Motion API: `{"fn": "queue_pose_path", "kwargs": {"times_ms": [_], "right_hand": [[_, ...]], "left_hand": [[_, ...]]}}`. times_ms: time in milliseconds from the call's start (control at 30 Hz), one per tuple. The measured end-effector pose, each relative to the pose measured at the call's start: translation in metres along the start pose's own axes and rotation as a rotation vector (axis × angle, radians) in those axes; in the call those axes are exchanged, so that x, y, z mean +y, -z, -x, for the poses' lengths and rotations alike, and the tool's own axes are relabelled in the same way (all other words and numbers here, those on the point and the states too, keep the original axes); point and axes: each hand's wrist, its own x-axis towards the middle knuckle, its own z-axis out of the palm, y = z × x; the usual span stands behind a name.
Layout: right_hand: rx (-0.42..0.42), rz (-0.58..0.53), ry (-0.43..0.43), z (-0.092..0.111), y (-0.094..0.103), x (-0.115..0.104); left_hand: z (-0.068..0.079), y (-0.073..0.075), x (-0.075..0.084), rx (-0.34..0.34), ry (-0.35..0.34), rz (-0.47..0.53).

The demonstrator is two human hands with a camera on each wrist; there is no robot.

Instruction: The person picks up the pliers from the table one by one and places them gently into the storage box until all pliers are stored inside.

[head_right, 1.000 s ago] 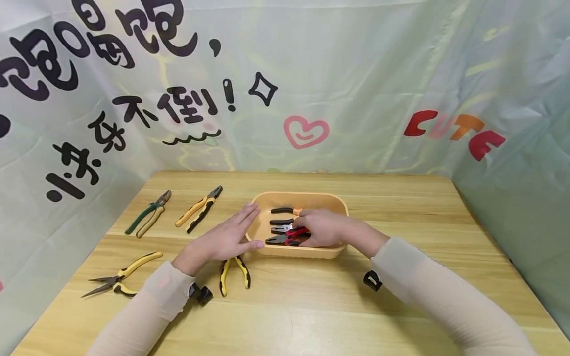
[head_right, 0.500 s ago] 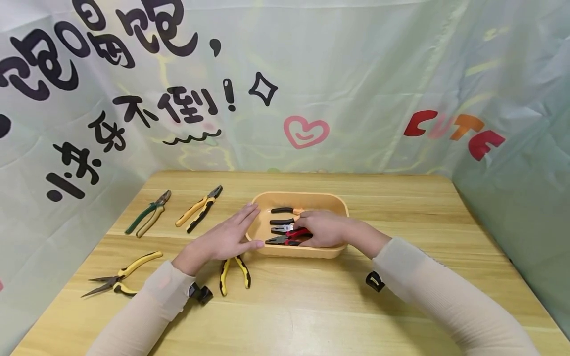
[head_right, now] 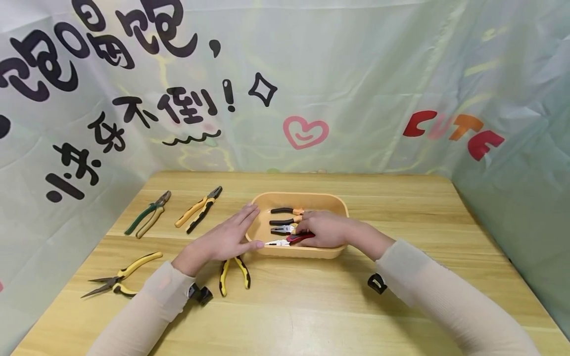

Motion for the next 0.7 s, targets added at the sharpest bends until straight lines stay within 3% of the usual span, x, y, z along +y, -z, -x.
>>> {"fn": "queue_pose_path", "kwargs": {"times_ms": [433,700], "right_hand": [[0.08,-0.008,0.058,0.005,-0.0048,0.0023],[0.086,0.007,0.007,0.0081,-0.0037,0.0029]], "left_hand": [[0.0021,0.0002,-0.0008,-0.001,0.001,0.0],[0.0009,0.0018,0.0001,-0.007,0.0,0.004]]}}
